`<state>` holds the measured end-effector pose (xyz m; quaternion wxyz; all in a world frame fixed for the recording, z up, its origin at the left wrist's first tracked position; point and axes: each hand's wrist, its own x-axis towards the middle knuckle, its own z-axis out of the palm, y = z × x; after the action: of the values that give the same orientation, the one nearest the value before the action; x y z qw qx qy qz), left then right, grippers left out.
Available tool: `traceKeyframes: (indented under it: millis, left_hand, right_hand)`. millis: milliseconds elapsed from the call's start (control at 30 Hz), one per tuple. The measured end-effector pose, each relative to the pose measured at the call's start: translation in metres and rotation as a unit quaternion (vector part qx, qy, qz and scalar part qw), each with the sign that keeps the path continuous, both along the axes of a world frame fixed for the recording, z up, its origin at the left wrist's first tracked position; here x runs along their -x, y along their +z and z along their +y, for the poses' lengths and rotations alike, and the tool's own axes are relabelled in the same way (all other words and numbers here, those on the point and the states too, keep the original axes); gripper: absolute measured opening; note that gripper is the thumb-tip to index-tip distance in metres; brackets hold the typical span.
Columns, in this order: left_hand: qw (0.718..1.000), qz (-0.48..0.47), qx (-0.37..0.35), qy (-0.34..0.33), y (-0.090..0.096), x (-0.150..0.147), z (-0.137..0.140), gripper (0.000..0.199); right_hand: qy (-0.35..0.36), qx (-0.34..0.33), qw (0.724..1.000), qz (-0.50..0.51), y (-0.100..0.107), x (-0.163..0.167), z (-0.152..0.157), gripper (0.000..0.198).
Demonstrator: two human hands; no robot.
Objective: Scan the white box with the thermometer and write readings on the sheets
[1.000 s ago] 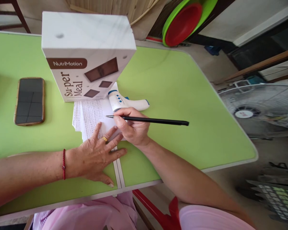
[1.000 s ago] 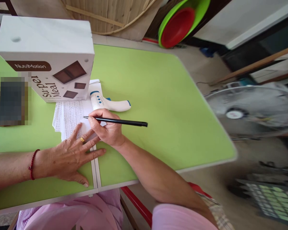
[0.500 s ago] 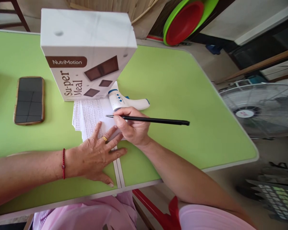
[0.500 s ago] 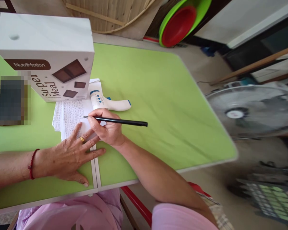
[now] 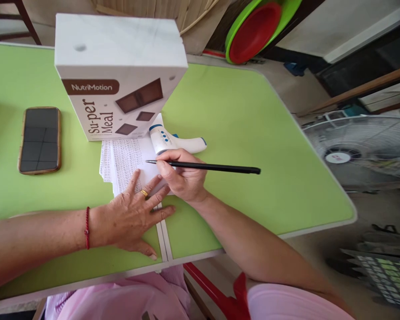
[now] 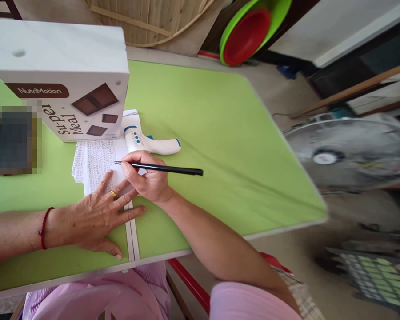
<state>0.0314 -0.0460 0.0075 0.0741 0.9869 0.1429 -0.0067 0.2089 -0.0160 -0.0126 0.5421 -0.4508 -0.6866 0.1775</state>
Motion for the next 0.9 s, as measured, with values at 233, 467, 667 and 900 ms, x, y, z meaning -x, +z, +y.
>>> traceKeyframes:
  millis: [233,467,667,900]
  left_hand:
    - [1.0,-0.014,-0.007,0.004,-0.002,0.0,0.0,0.097]
    - [1.0,-0.006,-0.006,0.0,0.002,-0.001,0.002,0.097]
    - [1.0,0.0,-0.008,0.003,0.004,-0.002,0.002,0.099]
    - [1.0,0.003,-0.029,0.002,0.008,-0.001,0.002,0.094]
  right_hand:
    - [0.0,-0.021,1.0,0.002,-0.001,0.0,0.001,0.006]
    - [0.014,-0.037,0.999,-0.009,0.001,0.0,0.001,0.007]
    - [0.016,-0.035,0.999,-0.012,0.001,-0.002,0.0,0.006]
    - [-0.047,-0.075,0.993,0.072,0.011,-0.007,0.001,0.014]
